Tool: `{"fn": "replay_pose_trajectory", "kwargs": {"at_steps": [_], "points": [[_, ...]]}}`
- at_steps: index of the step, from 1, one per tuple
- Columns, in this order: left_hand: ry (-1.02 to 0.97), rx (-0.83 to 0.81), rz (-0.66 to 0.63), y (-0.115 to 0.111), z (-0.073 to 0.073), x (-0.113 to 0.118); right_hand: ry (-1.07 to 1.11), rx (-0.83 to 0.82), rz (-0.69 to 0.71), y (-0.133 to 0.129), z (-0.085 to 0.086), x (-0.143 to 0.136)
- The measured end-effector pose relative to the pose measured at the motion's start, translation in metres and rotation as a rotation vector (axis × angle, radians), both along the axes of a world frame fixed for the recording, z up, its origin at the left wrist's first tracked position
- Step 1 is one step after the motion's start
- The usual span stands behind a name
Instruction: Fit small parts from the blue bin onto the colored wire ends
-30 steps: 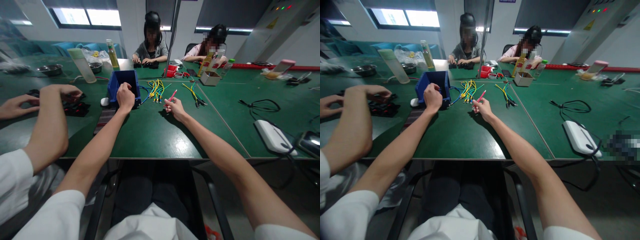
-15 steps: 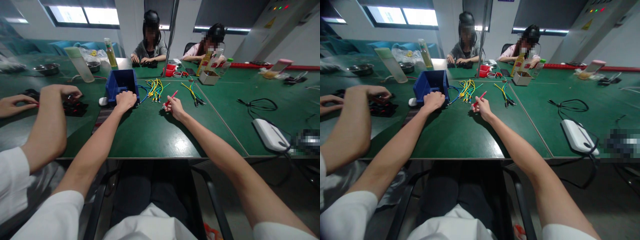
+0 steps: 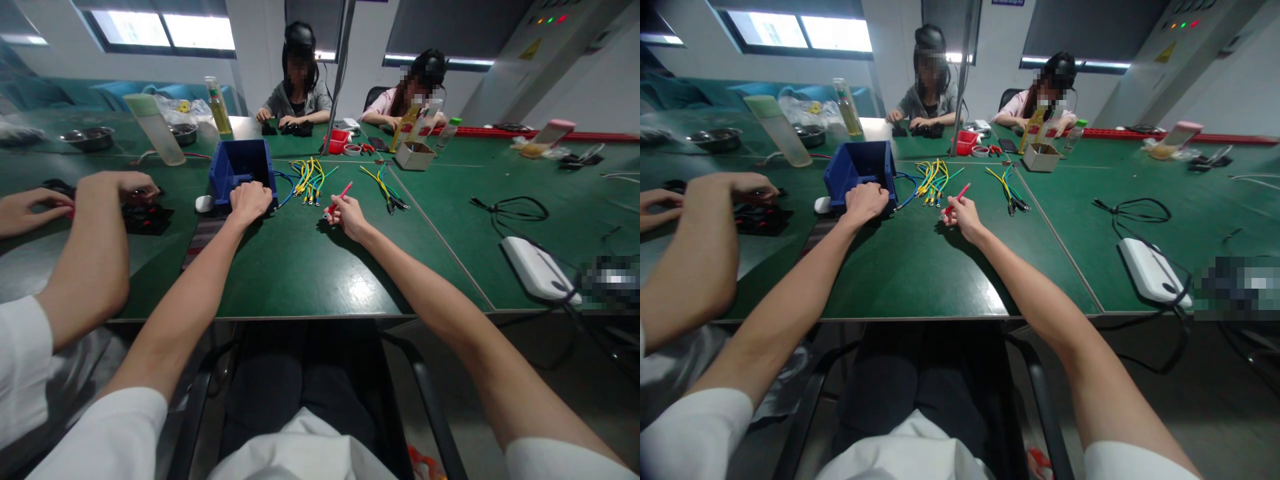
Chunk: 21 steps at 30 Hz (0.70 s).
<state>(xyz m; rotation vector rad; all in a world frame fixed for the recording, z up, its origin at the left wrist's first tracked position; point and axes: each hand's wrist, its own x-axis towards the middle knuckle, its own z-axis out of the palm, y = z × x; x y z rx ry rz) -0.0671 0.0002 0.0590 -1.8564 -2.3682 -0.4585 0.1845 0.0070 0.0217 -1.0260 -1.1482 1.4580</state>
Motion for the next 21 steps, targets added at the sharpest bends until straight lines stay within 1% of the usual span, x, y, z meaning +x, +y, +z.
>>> {"fn": "replay_pose_trajectory", "kwargs": {"at_steps": [5, 13, 17, 21], "points": [[-0.06, 0.06, 0.0, 0.0027, -0.0013, -0.0026, -0.004, 0.008, 0.004, -0.0005, 0.0002, 0.0004], [-0.239, 0.175, -0.001, 0.0013, -0.0019, -0.0068, -0.005, -0.024, -0.008, -0.0022, 0.0028, 0.0002], [-0.272, 0.215, -0.021, 0.0007, -0.0018, -0.0071, 0.001, -0.019, -0.026, -0.0031, 0.0033, -0.0001], [-0.276, 0.242, -0.043, 0.0041, -0.0048, -0.0097, 0.005, -0.023, -0.032, -0.0027, 0.0032, 0.0002]]}}
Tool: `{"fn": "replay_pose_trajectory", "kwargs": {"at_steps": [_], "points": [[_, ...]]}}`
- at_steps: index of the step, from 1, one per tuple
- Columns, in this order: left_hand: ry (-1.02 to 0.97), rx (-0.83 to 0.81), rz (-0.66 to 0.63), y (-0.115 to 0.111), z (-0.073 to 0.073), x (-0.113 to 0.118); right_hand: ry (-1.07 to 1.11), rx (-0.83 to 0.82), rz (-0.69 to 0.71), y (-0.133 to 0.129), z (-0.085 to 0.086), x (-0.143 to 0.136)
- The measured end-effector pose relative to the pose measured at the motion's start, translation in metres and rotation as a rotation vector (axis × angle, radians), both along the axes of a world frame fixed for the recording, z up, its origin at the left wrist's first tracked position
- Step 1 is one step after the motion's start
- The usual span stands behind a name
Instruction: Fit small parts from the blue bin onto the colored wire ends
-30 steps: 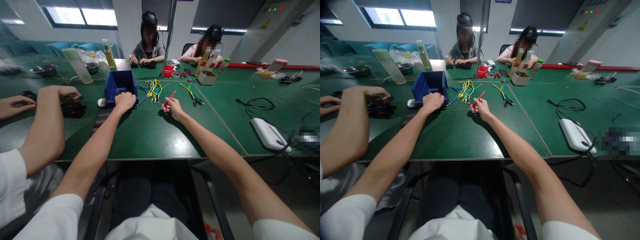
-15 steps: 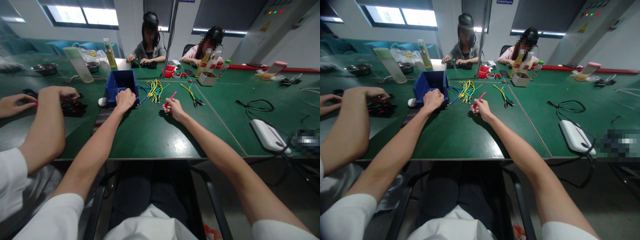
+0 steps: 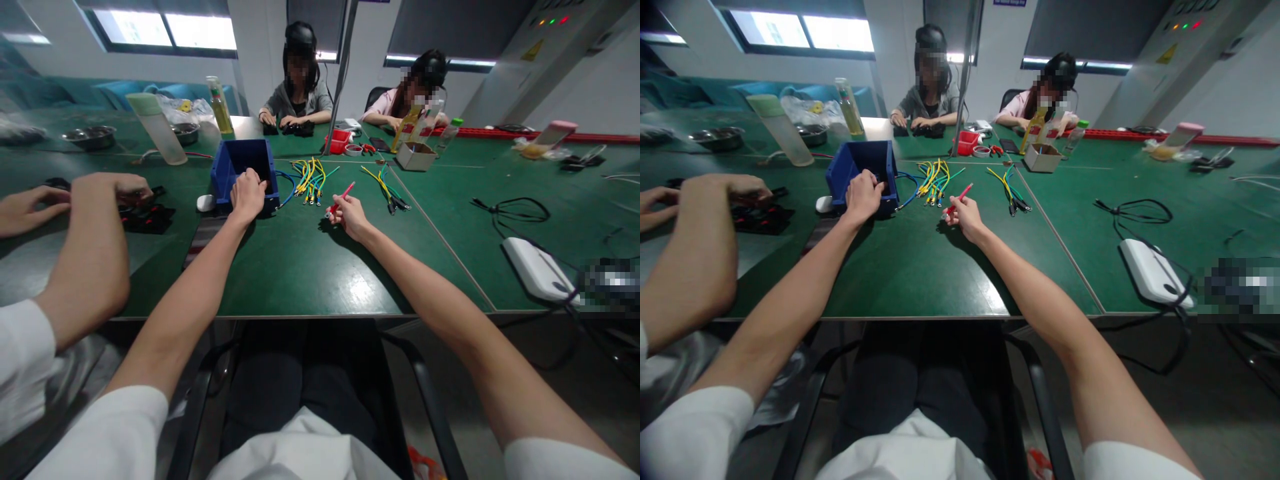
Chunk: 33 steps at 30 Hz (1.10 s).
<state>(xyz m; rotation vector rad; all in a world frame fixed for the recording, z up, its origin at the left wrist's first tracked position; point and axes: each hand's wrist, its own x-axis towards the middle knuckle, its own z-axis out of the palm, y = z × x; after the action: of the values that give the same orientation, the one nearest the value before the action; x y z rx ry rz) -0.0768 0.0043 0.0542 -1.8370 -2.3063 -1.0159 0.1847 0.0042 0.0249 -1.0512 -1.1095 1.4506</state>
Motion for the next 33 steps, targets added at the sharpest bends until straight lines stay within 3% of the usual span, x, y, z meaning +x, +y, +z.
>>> {"fn": "replay_pose_trajectory", "kwargs": {"at_steps": [15, 20, 24, 26, 28, 31, 33], "points": [[-0.036, 0.109, 0.005, 0.0, 0.001, 0.005, 0.008, 0.033, 0.007, 0.004, -0.005, 0.001], [-0.111, 0.224, -0.01, -0.002, 0.005, 0.008, 0.003, 0.03, 0.01, 0.005, -0.006, 0.002], [-0.237, 0.364, -0.01, -0.012, 0.017, 0.017, 0.012, 0.045, 0.017, 0.006, -0.007, 0.002], [-0.347, 0.465, -0.084, -0.027, 0.03, 0.031, 0.02, 0.048, 0.016, 0.006, -0.007, 0.002], [-0.532, 0.593, -0.226, -0.057, 0.047, 0.053, 0.027, 0.044, 0.016, 0.006, -0.007, 0.002], [-0.911, 0.673, -0.58, -0.132, 0.069, 0.086, 0.027, 0.042, 0.025, 0.006, -0.008, 0.002], [-1.127, 0.581, -0.835, -0.193, 0.063, 0.096, 0.017, 0.041, 0.022, 0.007, -0.008, 0.002]]}}
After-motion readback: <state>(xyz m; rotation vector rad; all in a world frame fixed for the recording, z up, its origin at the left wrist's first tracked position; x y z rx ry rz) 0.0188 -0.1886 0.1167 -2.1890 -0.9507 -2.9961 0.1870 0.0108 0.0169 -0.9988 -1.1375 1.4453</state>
